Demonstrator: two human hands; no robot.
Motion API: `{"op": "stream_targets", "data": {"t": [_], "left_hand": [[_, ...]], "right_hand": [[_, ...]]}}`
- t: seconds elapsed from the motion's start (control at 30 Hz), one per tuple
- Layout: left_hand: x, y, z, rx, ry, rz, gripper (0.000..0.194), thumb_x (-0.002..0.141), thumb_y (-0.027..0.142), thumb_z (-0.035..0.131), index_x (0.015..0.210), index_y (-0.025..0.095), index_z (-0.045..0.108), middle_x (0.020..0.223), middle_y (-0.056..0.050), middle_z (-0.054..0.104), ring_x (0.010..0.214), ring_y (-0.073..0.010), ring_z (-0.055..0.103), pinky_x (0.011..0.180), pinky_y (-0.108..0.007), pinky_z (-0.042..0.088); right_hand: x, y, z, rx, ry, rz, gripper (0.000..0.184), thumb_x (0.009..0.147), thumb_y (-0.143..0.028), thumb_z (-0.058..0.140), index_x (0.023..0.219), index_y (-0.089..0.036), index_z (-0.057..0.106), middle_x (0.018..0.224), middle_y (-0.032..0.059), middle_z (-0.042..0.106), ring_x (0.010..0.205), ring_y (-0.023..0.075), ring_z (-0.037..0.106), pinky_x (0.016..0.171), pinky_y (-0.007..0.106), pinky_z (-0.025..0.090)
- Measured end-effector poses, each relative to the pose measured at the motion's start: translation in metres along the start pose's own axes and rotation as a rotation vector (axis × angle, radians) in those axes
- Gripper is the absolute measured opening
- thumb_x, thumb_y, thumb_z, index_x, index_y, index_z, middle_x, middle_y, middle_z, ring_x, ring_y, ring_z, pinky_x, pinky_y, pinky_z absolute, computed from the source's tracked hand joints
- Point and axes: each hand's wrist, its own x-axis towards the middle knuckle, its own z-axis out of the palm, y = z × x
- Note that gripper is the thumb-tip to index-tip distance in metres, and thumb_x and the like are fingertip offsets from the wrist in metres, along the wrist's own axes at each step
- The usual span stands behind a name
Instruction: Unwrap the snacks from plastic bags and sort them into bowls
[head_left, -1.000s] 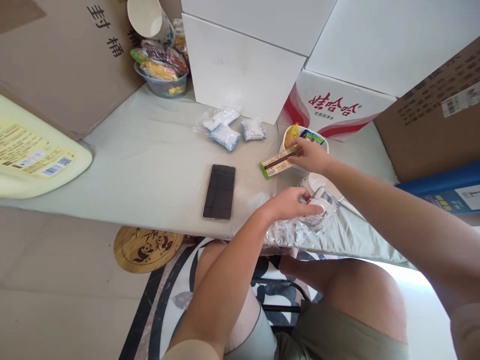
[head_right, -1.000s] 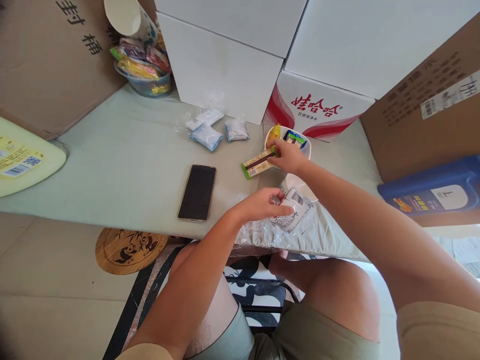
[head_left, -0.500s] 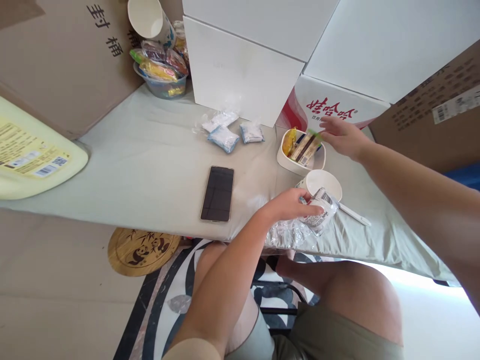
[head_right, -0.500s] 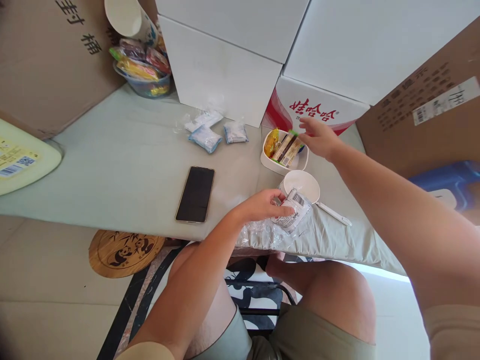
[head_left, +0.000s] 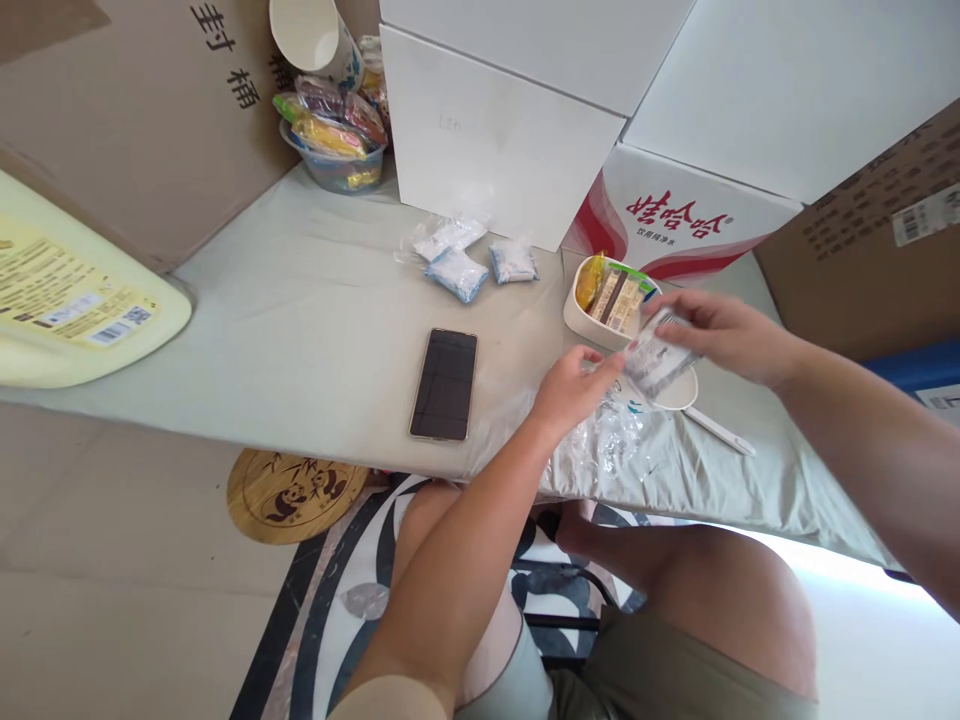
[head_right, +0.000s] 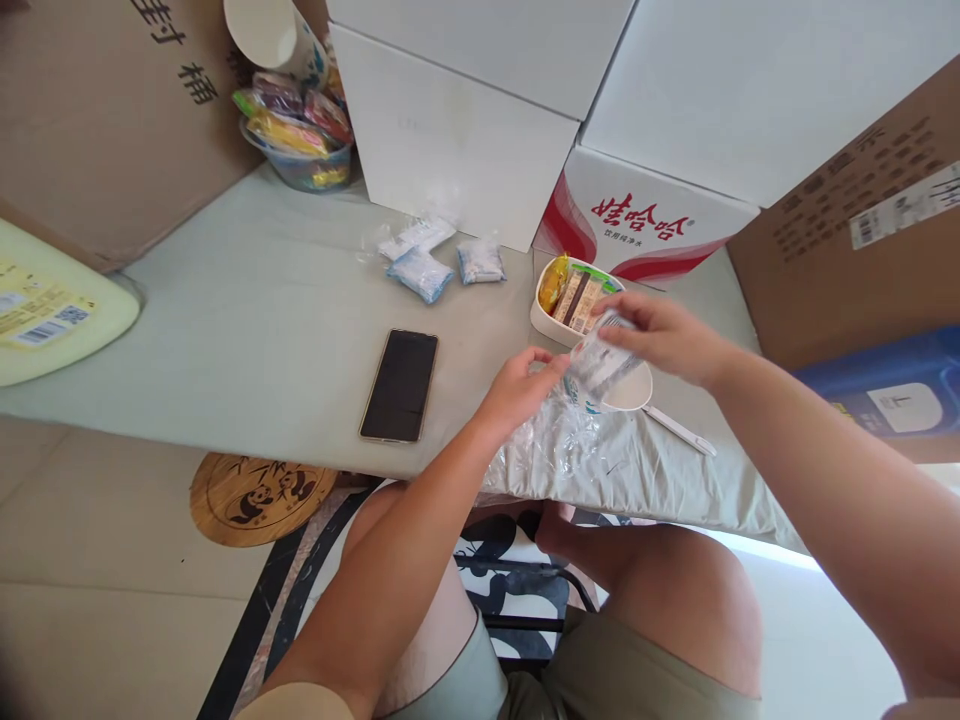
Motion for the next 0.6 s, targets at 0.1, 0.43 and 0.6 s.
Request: {"op": "stream_targets", "data": {"t": [0.1,0.43,0.6], "left_hand": [[0.001,0.002,0.002,0.005,0.058,0.0,0.027,0.083,0.048,0.058,0.084,0.022,0.054,0.068,0.004,0.055,0.066,-0.0126,0.052,0.064,-0.024,0.037],[-0.002,0.005,0.0,-0.015,0.053,-0.013,0.019,0.079,0.033,0.054,0.066,0.02,0.048,0.059,0.006,0.044,0.06,-0.0107,0.041,0.059,-0.024,0.031],[-0.001,0.006,-0.004,-0.026,0.063,-0.026,0.018,0.078,0.031,0.053,0.066,0.02,0.048,0.058,0.006,0.041,0.059,-0.0106,0.039,0.058,-0.025,0.03]], "right_hand": [[0.02,0.007,-0.015,0.091,0.256,0.073,0.009,0.082,-0.018,0.065,0.087,-0.021,0.059,0.075,-0.0015,0.057,0.061,0.0102,0.05,0.056,0.024,0.041],[0.082,0.013,-0.021,-0.301,0.407,0.318,0.019,0.083,-0.025,0.064,0.099,-0.016,0.063,0.083,0.0054,0.059,0.065,0.0128,0.05,0.06,0.03,0.041],[0.087,0.006,-0.014,-0.525,0.452,0.34,0.033,0.088,-0.033,0.056,0.118,-0.017,0.06,0.096,0.0115,0.062,0.067,0.015,0.047,0.064,0.033,0.042]]}}
